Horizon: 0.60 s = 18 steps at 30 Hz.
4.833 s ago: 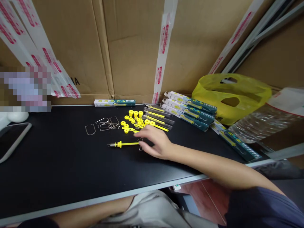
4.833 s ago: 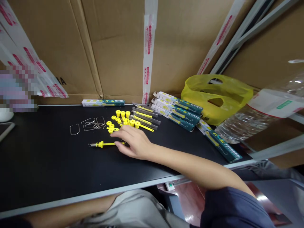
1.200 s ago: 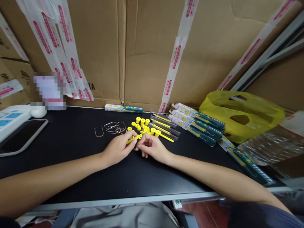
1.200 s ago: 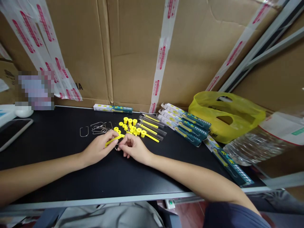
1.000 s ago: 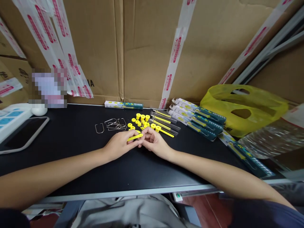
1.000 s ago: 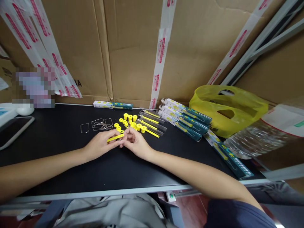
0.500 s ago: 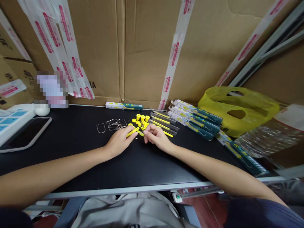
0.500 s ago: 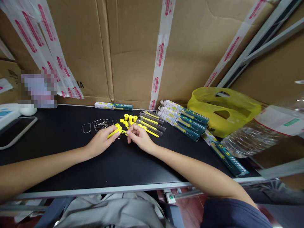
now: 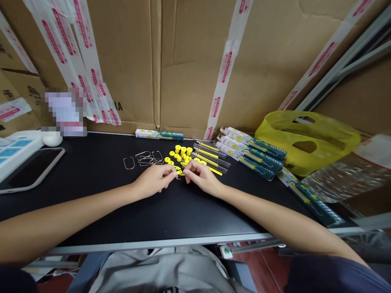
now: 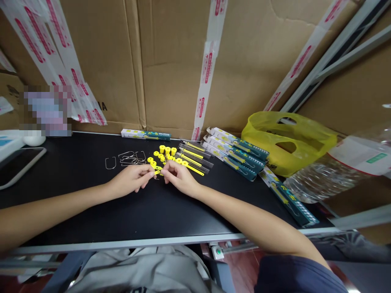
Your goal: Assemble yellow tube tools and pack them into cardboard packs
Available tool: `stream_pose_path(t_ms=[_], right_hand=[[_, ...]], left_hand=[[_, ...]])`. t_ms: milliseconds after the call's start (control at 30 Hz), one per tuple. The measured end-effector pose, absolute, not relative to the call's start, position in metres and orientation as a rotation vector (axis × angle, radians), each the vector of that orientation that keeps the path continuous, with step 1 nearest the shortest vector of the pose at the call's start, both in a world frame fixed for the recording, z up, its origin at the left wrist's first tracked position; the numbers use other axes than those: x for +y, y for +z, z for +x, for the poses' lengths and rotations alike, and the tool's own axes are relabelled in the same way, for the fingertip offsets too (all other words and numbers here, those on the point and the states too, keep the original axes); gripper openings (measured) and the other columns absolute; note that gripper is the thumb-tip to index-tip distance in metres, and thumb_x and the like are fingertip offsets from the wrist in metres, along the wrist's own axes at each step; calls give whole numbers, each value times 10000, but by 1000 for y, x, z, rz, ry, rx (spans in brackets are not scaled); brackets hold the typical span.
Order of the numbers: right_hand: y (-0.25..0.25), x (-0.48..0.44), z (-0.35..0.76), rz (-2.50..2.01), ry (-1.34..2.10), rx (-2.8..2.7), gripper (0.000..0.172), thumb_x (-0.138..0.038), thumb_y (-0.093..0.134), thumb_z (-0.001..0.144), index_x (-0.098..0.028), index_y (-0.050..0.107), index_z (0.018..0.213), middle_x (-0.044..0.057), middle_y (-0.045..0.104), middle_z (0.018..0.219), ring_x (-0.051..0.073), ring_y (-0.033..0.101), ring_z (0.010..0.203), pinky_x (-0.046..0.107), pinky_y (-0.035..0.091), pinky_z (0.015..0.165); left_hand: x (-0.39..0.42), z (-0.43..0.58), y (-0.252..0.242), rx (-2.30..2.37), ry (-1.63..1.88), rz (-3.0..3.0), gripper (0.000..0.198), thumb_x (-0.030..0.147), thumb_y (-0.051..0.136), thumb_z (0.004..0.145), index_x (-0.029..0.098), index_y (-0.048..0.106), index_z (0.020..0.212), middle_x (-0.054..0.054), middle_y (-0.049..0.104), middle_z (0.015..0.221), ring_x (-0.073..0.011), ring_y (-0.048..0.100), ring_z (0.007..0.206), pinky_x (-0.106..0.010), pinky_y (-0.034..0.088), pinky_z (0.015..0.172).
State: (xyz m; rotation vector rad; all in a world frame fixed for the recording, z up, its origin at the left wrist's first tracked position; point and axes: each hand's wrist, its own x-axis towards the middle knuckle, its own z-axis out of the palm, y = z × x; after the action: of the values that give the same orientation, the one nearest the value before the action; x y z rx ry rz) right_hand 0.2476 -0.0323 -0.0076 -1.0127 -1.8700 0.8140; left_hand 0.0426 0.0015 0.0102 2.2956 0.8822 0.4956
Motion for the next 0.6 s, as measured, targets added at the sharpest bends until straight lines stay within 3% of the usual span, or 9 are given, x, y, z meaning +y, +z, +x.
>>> stream_pose_path(t_ms=[100,267,433,600], right_hand=[[-10,-34,248,-1006,800,-1915,327,-489,536,897,-186,517,776,-16,563,612,117,510,549,244,398,552],[-12,-36,248,-1044,718,-1986,313,-476,540,901,-192,525,770,-17,564,615,119,509,549,240,392,547],[-13,-34,250,-1112,531,-2159,299,-409,512,925,-187,511,723,-25,528,608,105,449,539,229,345,533],[-13,-32,252,-1043,392,-2249,228,-351,522,922,-182,551,773,9,559,723,123,484,626,239,373,591]], left_hand=[[5,43,11,796,336,2050,302,429,399,921,175,558,874,48,547,555,-88,516,375,-185,400,383],[7,41,16,730,158,1873,263,400,399,924,171,518,978,61,538,524,-84,496,336,-170,404,339],[11,35,18,673,117,1939,160,332,405,910,192,482,905,64,546,549,-78,486,337,-160,385,330],[11,33,21,688,98,2094,112,246,387,875,194,485,854,66,540,562,-76,488,352,-163,378,350]])
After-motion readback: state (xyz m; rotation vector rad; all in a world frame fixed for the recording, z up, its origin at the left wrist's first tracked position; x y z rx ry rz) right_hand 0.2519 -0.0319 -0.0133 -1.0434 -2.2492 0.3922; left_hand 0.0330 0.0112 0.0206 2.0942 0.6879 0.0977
